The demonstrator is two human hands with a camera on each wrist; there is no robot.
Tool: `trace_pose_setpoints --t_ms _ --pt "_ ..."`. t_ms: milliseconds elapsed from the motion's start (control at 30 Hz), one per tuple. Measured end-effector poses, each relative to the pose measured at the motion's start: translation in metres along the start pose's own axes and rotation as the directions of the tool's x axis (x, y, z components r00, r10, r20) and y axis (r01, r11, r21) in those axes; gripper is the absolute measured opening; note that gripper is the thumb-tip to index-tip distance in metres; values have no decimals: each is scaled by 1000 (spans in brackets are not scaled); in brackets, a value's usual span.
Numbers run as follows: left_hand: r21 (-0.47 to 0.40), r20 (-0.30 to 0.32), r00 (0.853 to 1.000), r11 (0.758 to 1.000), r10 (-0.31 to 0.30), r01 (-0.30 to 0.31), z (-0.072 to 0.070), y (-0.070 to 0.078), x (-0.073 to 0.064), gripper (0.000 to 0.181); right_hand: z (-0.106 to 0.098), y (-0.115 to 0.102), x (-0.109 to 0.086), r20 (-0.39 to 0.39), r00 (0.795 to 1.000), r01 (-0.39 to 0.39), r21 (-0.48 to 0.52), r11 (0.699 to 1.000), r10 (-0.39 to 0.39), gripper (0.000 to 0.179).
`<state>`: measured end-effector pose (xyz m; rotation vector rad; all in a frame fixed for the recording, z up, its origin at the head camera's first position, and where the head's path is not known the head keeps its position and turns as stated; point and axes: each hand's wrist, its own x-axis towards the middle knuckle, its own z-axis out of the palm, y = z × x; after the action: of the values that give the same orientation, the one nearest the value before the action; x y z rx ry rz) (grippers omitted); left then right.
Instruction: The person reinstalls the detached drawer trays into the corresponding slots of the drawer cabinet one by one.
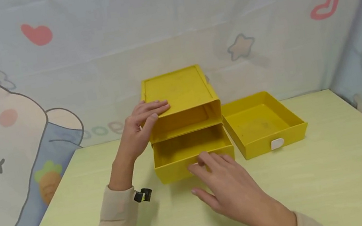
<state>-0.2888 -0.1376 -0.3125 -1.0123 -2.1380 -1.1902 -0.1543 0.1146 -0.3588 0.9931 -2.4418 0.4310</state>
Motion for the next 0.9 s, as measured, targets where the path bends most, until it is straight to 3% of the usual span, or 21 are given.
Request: trace_pose_setpoints --t_ms 600,900 --pt "-13 -9 1000 1000 -1 1 2 -2 -2 32 4 3 -2 1 1000 12 20 1000 -12 48" --pt "-4 -4 1000 1000 3 -3 1 0 0 32 6 8 -2 45 999 3 22 1000 -4 53"
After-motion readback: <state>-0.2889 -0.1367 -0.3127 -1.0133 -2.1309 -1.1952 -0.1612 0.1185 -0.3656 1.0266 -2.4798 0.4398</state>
